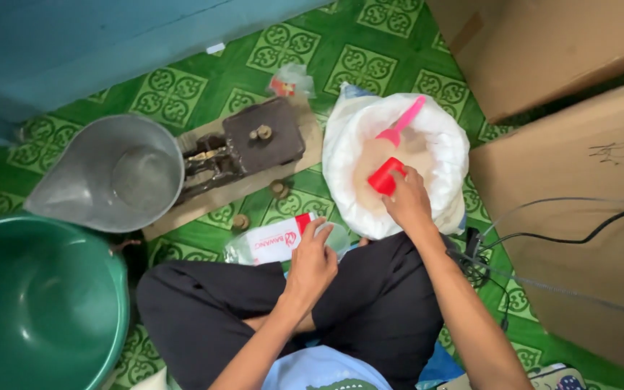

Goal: The person scoops a white powder from a large bag using a red scoop and pours it into the hopper of a small grinding machine. The person repeats this scooping and pouring action multiple times.

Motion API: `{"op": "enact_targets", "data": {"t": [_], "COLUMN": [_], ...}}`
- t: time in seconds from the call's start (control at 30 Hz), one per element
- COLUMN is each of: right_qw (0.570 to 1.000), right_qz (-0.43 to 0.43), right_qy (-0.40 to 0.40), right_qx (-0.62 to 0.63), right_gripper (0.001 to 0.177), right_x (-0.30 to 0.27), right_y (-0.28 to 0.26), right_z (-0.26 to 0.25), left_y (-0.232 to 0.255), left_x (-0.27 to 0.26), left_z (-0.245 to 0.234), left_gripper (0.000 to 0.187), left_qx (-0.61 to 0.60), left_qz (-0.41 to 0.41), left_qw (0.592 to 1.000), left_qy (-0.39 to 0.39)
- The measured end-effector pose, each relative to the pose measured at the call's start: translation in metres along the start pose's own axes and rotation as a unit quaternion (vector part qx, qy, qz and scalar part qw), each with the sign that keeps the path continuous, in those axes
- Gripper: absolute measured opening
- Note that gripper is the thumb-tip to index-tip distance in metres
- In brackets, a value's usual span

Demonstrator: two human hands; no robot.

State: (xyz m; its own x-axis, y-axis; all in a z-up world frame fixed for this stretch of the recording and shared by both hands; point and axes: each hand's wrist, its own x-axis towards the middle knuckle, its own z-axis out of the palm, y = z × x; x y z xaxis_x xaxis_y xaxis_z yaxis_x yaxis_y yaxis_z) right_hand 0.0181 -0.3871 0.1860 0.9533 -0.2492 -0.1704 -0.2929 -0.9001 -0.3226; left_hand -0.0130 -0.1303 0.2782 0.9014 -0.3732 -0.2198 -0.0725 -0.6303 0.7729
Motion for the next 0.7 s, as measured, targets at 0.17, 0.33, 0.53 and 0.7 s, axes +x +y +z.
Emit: {"op": "enact_targets", "data": {"t": [0.17,0.33,0.53,0.7], "right_qw": [0.996,0.998,0.999,0.990], "right_qz": [0.006,-0.029,0.035,0.122], "right_qy": [-0.068,-0.026,-0.039,-0.010], "right_qx": [-0.054,-0.057,-0.014,0.071], "right_gripper": [0.075,0.078,0.067,0.066], "right_x": [0.025,0.044,0.058,0.062], "right_y": [0.003,0.025,0.042,0.061], "right_z": [0.011,0.023,0.029,0.037], "left_y": [0.000,-0.001,-0.011,-0.023], "left_x": [0.017,0.028,0.034,0.037], "left_z": [0.005,0.008,0.014,0.024], "left_gripper": [0.045,0.044,0.043,0.041], "left_qx": [-0.006,-0.017,-0.055,-0.064], "left_qz": [-0.004,-0.010,-0.022,-0.014], "left_qw": [1.000,1.000,0.998,0.998], "left_qy": [-0.015,-0.013,-0.001,0.019]}}
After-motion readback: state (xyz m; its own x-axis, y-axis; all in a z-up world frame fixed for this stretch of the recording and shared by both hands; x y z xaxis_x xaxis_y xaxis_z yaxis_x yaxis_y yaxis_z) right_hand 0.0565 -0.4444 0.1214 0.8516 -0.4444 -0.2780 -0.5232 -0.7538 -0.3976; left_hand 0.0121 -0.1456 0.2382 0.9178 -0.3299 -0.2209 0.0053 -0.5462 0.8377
